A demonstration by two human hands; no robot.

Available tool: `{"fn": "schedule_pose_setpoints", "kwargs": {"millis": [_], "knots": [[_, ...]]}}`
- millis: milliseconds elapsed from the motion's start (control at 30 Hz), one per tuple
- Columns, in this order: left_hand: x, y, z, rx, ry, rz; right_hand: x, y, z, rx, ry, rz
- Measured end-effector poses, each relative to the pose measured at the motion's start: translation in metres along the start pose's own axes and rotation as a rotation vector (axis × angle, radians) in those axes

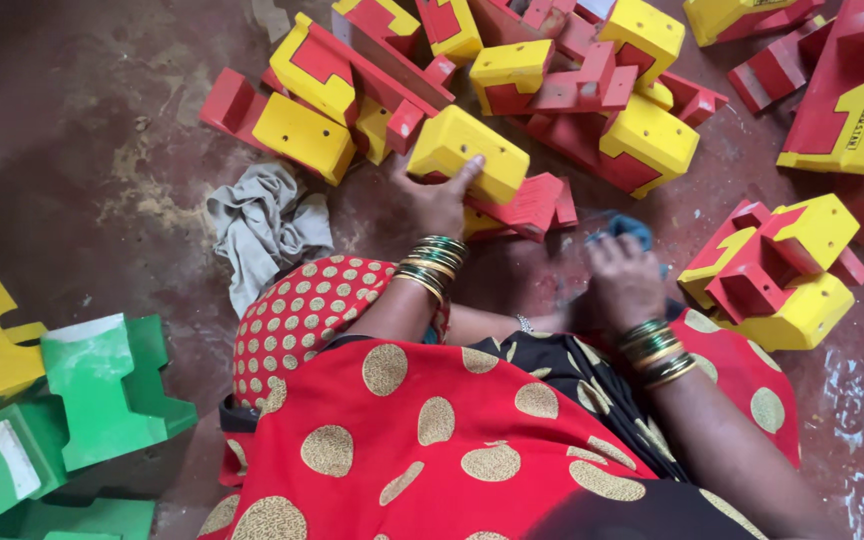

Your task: The person sits on the floor of a workshop surrounded by painted wooden toy blocks and wipes each block with a cloth, one at a time, turning blocks over to wipe different sides before setting them back down among the pile.

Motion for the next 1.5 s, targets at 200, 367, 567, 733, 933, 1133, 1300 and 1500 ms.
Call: {"fn": "schedule_pose_setpoints", "kwargs": {"millis": [200, 367, 567, 733, 933, 1133, 1300, 1500], "knots": [[0.009, 0.005, 0.008, -0.123, 0.226, -0.081, -0.014, -0.004, 0.012, -0.208, -0.197, 0.361], [0.014, 0.008, 0.008, -0.124, 0.23, -0.081, -0.023, 0.013, 0.02, -0.358, -0.284, 0.523], [0.021, 0.011, 0.015, -0.197, 0.325, -0.138, -0.073, 0.03, 0.01, -0.714, -0.441, 0.556], [0.018, 0.016, 0.018, -0.212, 0.532, -0.141, -0.097, 0.004, 0.005, -0.802, -0.626, 0.974], [0.013, 0.015, 0.015, -0.191, 0.571, -0.127, -0.08, -0.042, 0.026, -0.27, -0.747, 1.361], [0.015, 0.017, 0.015, -0.149, 0.529, -0.112, -0.03, -0.054, 0.059, -0.249, -0.262, 1.212], [0.011, 0.015, 0.015, -0.134, 0.504, -0.113, -0.003, -0.037, 0.059, -0.16, -0.028, 0.969], [0.012, 0.017, 0.017, -0.166, 0.582, -0.115, -0.021, -0.014, 0.031, 0.452, 0.15, 0.964]]}}
Point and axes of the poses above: each hand's wrist, its own z-axis towards the middle knuckle, its own y-axis out of the back of the hand, x = y × z, the point moved 1 cm from there along z, towards the middle knuckle, and after that the axes turned 8 degrees about -z, right-handed, at the moved point
